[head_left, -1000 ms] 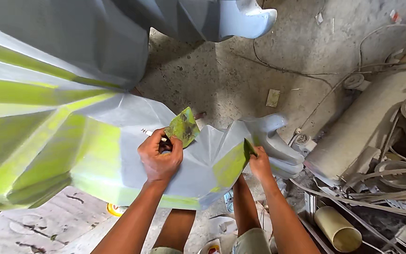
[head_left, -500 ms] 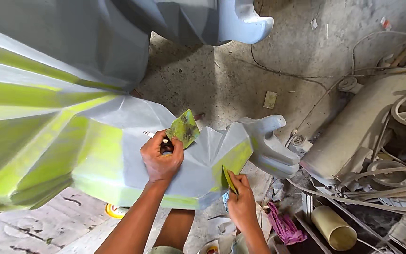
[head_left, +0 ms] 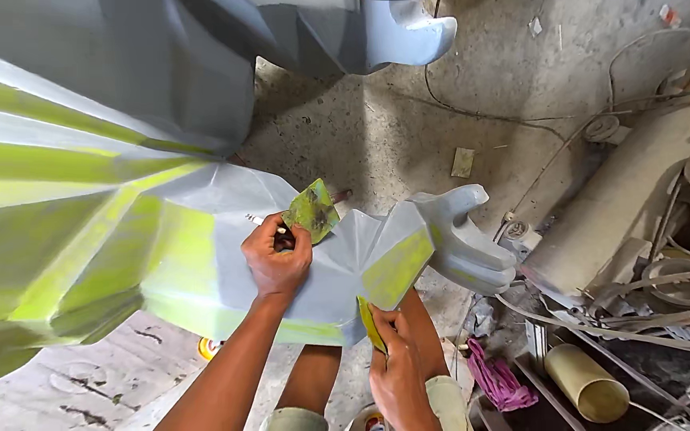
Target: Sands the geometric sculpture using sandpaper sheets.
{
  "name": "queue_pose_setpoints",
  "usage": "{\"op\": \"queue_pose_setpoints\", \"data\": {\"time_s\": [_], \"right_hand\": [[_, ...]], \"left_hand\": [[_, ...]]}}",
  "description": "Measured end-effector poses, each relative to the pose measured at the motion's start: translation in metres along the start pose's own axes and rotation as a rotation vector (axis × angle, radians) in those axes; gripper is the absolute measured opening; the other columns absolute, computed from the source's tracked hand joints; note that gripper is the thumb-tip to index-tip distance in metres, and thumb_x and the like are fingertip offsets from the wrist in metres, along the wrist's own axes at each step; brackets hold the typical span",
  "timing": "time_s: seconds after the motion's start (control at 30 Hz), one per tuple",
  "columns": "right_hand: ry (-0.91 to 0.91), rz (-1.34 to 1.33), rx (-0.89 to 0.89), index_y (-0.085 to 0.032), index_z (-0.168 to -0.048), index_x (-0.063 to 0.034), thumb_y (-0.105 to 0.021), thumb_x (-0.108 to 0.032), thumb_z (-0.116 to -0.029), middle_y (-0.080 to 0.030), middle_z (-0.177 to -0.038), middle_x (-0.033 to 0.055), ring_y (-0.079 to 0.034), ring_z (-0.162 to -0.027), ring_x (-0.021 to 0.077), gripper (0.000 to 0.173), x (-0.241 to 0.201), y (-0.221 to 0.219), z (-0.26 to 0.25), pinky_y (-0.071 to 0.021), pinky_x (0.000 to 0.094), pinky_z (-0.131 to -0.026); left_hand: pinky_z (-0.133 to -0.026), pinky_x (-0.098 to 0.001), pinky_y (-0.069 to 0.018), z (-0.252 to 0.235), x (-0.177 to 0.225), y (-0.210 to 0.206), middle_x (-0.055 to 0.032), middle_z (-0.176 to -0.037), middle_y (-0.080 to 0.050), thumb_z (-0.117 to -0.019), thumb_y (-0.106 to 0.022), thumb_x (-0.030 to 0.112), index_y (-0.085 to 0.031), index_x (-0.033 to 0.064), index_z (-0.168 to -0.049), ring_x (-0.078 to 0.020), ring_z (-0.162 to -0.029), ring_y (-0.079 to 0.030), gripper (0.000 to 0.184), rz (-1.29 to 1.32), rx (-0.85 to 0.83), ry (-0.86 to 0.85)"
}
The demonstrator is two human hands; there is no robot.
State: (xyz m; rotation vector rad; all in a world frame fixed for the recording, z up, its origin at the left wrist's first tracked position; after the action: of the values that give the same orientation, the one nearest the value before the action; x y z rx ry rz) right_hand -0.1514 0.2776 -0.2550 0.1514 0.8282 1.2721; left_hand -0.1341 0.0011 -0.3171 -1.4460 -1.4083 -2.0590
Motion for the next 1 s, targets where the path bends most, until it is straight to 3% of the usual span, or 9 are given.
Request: {"op": "queue_pose_setpoints", "data": {"time_s": [0.07, 0.2, 0.3, 0.4, 0.5, 0.6, 0.77, 0.93, 1.0], "right_hand": [[0.033, -0.112, -0.033, -0.066, -0.139, -0.0207, -0.054, -0.005, -0.0912, -0.065, -0.126, 0.0006, -0.064, -0.110, 0.0095, 0.051, 0.005, 0.013, -0.004, -0.0583, 0.0317, -0.090], [-0.031, -0.239, 0.197, -0.073, -0.117, -0.0091, -0.053, -0.012, -0.0982, -0.071, -0.106, 0.0050, -0.068, -0.098, 0.0144, 0.027, 0.059, 0.080, -0.044, -0.0588, 0.0383, -0.085], [-0.206, -0.242, 0.191, -0.070, -0.120, -0.0029, -0.054, -0.014, -0.1034, -0.070, -0.116, 0.0105, -0.068, -0.103, 0.0198, 0.026, 0.116, 0.097, -0.083, -0.0564, 0.0455, -0.092], [-0.203, -0.179, 0.091, -0.069, -0.122, -0.0023, -0.052, -0.014, -0.1059, -0.068, -0.125, 0.0124, -0.066, -0.112, 0.0223, 0.027, 0.138, 0.082, -0.111, -0.0532, 0.0471, -0.100], [-0.158, -0.119, 0.040, -0.069, -0.125, -0.0035, -0.051, -0.015, -0.1063, -0.065, -0.129, 0.0121, -0.064, -0.117, 0.0224, 0.029, 0.132, 0.069, -0.113, -0.0518, 0.0465, -0.102], [-0.137, -0.141, 0.033, -0.070, -0.122, -0.0050, -0.053, -0.016, -0.1043, -0.068, -0.122, 0.0100, -0.066, -0.112, 0.0194, 0.027, 0.113, 0.061, -0.088, -0.0547, 0.0439, -0.099], [0.120, -0.105, 0.009, -0.075, -0.125, -0.0237, -0.052, -0.019, -0.0984, -0.070, -0.118, -0.0059, -0.064, -0.112, 0.0081, 0.035, 0.066, 0.046, -0.036, -0.0552, 0.0353, -0.098], [0.125, 0.031, 0.137, -0.065, -0.140, -0.0258, -0.052, -0.013, -0.1005, -0.064, -0.132, -0.0032, -0.064, -0.116, 0.0119, 0.044, 0.055, 0.056, -0.075, -0.0578, 0.0422, -0.095], [0.114, 0.161, 0.135, -0.063, -0.143, -0.0255, -0.055, -0.013, -0.0980, -0.065, -0.130, -0.0009, -0.067, -0.109, 0.0155, 0.047, 0.053, 0.044, -0.075, -0.0598, 0.0445, -0.088]], "left_hand": [[-0.054, -0.0184, -0.0487, 0.000, 0.000, 0.000, -0.0003, -0.079, -0.065, -0.0944, -0.060, 0.016, -0.069, 0.0033, -0.101, -0.0008, -0.062, -0.058, 0.017, 0.021, -0.008, -0.003], [-0.053, -0.0169, -0.0484, -0.001, 0.000, -0.001, -0.0003, -0.079, -0.064, -0.0951, -0.060, 0.015, -0.068, 0.0030, -0.101, 0.0000, -0.061, -0.057, 0.016, 0.027, -0.009, -0.004], [-0.052, -0.0167, -0.0477, 0.000, 0.000, -0.002, 0.0002, -0.079, -0.064, -0.0957, -0.060, 0.015, -0.067, 0.0042, -0.101, -0.0001, -0.059, -0.056, 0.014, 0.031, -0.013, 0.007], [-0.052, -0.0161, -0.0479, -0.002, 0.001, -0.001, 0.0010, -0.078, -0.064, -0.0954, -0.059, 0.015, -0.067, 0.0044, -0.100, 0.0008, -0.060, -0.057, 0.014, 0.040, 0.003, 0.003], [-0.054, -0.0157, -0.0485, -0.002, 0.003, 0.000, 0.0015, -0.078, -0.064, -0.0938, -0.060, 0.014, -0.067, 0.0032, -0.099, 0.0016, -0.060, -0.057, 0.014, 0.066, 0.021, -0.016], [-0.055, -0.0158, -0.0490, -0.002, 0.004, 0.000, 0.0021, -0.078, -0.064, -0.0937, -0.060, 0.014, -0.067, 0.0033, -0.099, 0.0017, -0.062, -0.058, 0.014, 0.085, 0.020, -0.022], [-0.054, -0.0158, -0.0482, -0.002, 0.005, 0.000, 0.0021, -0.076, -0.063, -0.0947, -0.060, 0.015, -0.067, 0.0040, -0.098, 0.0018, -0.061, -0.057, 0.013, 0.077, 0.019, -0.013], [-0.054, -0.0170, -0.0488, -0.002, 0.007, 0.000, 0.0017, -0.075, -0.063, -0.0948, -0.059, 0.014, -0.067, 0.0041, -0.098, 0.0006, -0.059, -0.057, 0.013, 0.099, 0.019, -0.023], [-0.054, -0.0167, -0.0490, -0.002, 0.007, -0.001, 0.0022, -0.076, -0.063, -0.0949, -0.060, 0.014, -0.067, 0.0043, -0.098, 0.0010, -0.060, -0.057, 0.013, 0.095, 0.014, -0.023]]}}
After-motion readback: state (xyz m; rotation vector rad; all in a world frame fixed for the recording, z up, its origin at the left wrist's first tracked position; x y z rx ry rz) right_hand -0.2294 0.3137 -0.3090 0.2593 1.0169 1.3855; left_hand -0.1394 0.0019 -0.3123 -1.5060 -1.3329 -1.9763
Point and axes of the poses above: each hand's wrist, its own z-axis away from the middle knuckle, its own y-axis out of the back of the hand, x = y × z, the point moved 9 cm from there along -z, towards the middle knuckle
